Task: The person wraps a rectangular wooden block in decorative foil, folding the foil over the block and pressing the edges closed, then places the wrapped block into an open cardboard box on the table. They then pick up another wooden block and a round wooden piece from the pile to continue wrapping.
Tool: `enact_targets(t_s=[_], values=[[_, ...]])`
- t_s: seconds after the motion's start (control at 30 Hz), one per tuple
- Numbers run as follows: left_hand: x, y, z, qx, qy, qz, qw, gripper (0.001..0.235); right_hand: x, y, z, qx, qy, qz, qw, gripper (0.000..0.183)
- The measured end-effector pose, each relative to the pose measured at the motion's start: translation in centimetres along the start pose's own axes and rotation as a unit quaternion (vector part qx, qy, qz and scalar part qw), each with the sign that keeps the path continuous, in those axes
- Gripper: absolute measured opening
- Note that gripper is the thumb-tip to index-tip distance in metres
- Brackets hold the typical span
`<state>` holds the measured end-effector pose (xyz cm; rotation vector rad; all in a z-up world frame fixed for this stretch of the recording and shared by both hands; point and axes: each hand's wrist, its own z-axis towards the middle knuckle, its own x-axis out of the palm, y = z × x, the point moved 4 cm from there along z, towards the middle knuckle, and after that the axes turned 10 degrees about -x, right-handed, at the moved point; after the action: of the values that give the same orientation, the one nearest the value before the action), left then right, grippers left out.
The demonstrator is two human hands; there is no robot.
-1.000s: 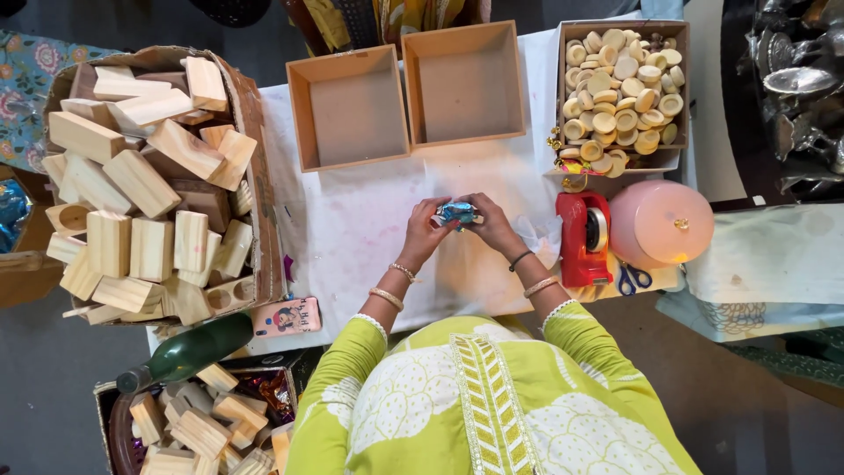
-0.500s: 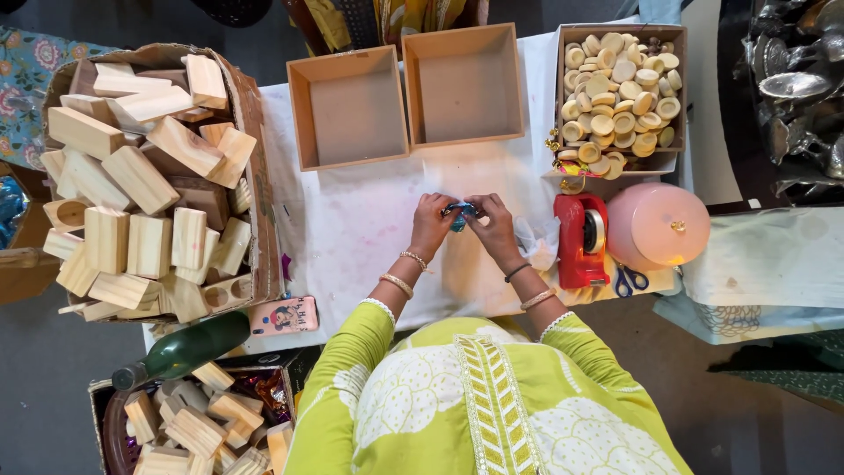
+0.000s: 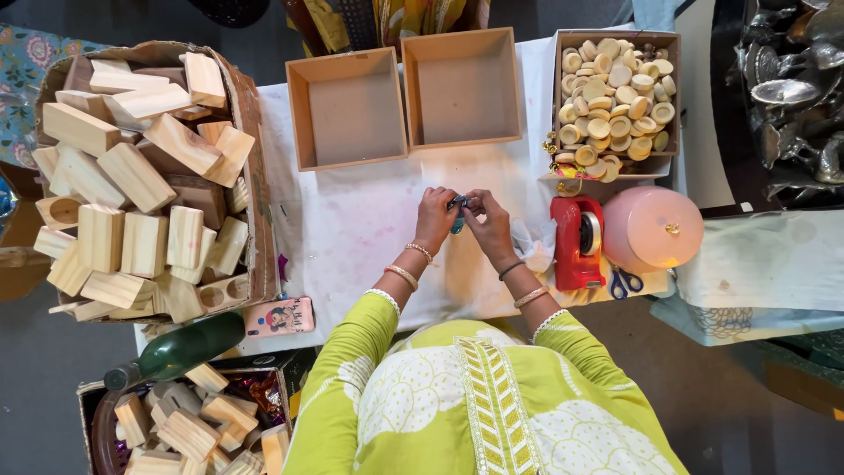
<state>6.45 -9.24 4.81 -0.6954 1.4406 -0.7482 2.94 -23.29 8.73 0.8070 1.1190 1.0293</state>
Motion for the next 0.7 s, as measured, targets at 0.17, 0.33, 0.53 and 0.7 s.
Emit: enact_targets(t_s=[0.17,0.33,0.53,0.7], values=[[-0.5,0.0,-0.1,-0.001,-0.012,-0.026,1.0,0.009,0.3,-1.7,-0.3,0.014,0.004,-0.011,1.0,0.026],[-2.6,-1.9,-2.1,-0.095,-0.029,-0.161,0.982,0.032,0.1,-0.2,0.6,0.011,0.02,-0.027,0.999,0.033],[-1.5,0.2,-3.4,-0.145,-0.068,-0.177,0.971,0.023,0.2,0.9,1.1,0.011,0.035,-0.04,0.999,0.031],[-1.5,-0.6,-3.2,-0.074,-0.086,-0.114,0.987,0.016,0.5,0.4,1.2,0.002,0.048,-0.072,0.996,0.036]])
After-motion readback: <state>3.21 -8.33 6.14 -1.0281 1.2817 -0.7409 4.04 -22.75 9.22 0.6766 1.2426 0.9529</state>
